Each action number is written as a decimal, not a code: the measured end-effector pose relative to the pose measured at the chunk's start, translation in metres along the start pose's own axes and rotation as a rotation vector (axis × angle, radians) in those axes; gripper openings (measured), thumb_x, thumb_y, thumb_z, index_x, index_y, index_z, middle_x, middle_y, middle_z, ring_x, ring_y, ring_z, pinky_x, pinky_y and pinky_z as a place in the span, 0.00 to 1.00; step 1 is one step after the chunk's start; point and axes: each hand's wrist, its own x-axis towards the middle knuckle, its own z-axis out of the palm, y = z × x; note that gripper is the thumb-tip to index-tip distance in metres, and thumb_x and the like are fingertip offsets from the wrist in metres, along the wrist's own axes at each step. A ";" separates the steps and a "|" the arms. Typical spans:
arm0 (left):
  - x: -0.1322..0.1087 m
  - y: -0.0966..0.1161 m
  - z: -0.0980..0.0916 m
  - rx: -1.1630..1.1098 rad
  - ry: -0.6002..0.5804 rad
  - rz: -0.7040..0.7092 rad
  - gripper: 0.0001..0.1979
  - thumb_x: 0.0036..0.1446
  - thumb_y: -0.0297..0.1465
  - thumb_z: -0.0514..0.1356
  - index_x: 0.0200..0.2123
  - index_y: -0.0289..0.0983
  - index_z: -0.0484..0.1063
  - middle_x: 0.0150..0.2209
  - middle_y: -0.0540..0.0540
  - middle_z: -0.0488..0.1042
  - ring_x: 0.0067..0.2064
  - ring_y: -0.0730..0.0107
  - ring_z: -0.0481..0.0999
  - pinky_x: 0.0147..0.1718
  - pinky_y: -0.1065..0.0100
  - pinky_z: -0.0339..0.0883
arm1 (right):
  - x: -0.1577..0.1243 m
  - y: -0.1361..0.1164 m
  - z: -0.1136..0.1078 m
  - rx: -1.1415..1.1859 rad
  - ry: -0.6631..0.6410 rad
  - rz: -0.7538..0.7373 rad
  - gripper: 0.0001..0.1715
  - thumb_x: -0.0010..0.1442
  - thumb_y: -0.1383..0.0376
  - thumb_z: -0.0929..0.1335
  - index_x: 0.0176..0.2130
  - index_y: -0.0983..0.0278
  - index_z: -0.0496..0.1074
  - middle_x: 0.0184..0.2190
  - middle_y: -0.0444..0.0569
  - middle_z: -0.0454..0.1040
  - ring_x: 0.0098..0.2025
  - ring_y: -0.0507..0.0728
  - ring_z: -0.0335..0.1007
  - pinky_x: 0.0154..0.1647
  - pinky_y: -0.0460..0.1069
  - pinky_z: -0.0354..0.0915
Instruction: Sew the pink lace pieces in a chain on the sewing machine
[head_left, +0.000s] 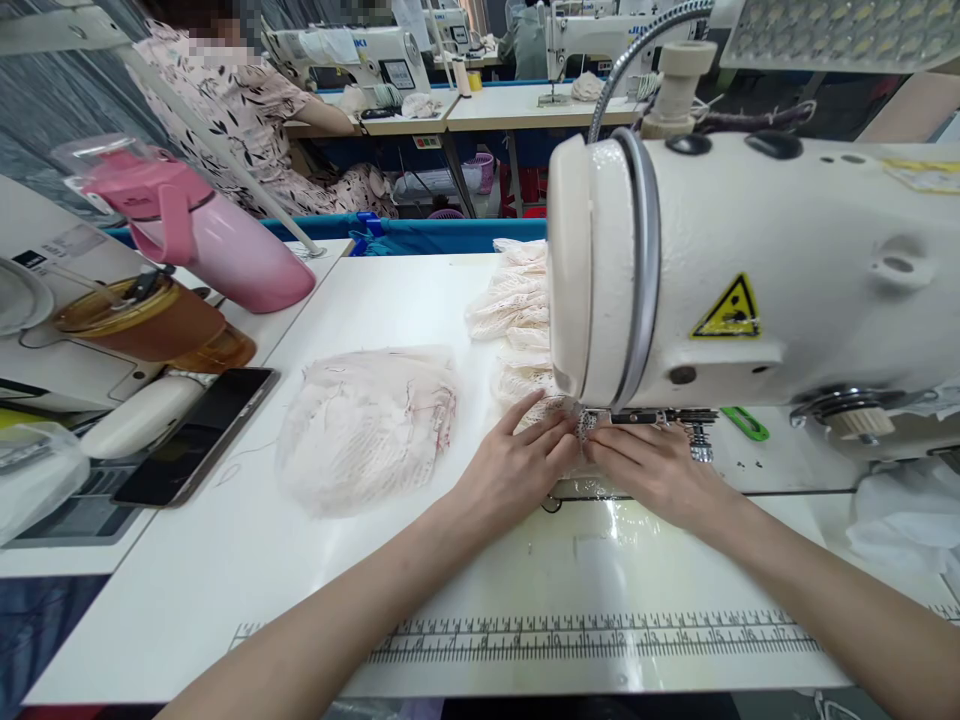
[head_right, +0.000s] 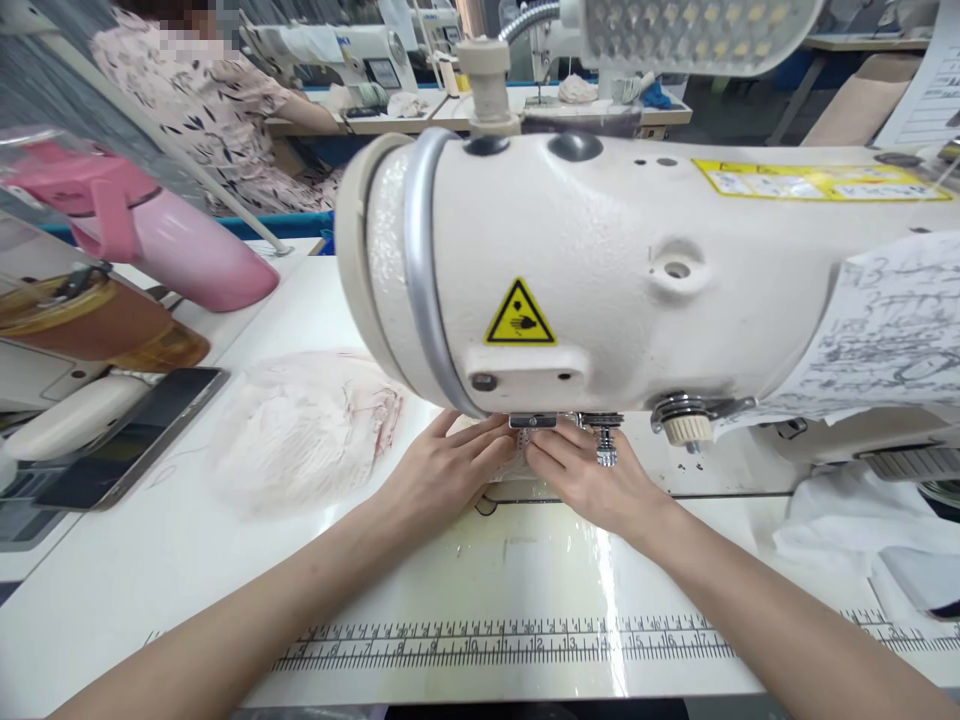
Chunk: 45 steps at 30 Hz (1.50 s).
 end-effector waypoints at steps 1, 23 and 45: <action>0.000 0.000 0.000 0.002 0.005 -0.003 0.13 0.65 0.20 0.47 0.35 0.34 0.70 0.47 0.43 0.77 0.51 0.66 0.76 0.61 0.55 0.56 | 0.000 0.000 0.000 0.006 0.004 -0.001 0.16 0.60 0.77 0.62 0.45 0.64 0.70 0.46 0.43 0.76 0.46 0.52 0.70 0.38 0.51 0.58; -0.008 -0.002 -0.014 0.075 0.276 0.315 0.09 0.58 0.24 0.60 0.25 0.37 0.71 0.27 0.53 0.76 0.29 0.76 0.73 0.44 0.65 0.70 | 0.009 -0.012 -0.014 0.323 0.157 -0.123 0.05 0.58 0.74 0.69 0.35 0.65 0.72 0.35 0.41 0.77 0.43 0.51 0.70 0.59 0.55 0.63; -0.011 -0.007 -0.003 -0.141 -0.139 0.049 0.26 0.59 0.33 0.50 0.58 0.27 0.63 0.58 0.35 0.68 0.62 0.54 0.63 0.58 0.55 0.63 | 0.009 -0.012 -0.011 0.409 0.113 -0.123 0.09 0.61 0.76 0.65 0.39 0.65 0.72 0.34 0.43 0.78 0.40 0.52 0.72 0.41 0.50 0.69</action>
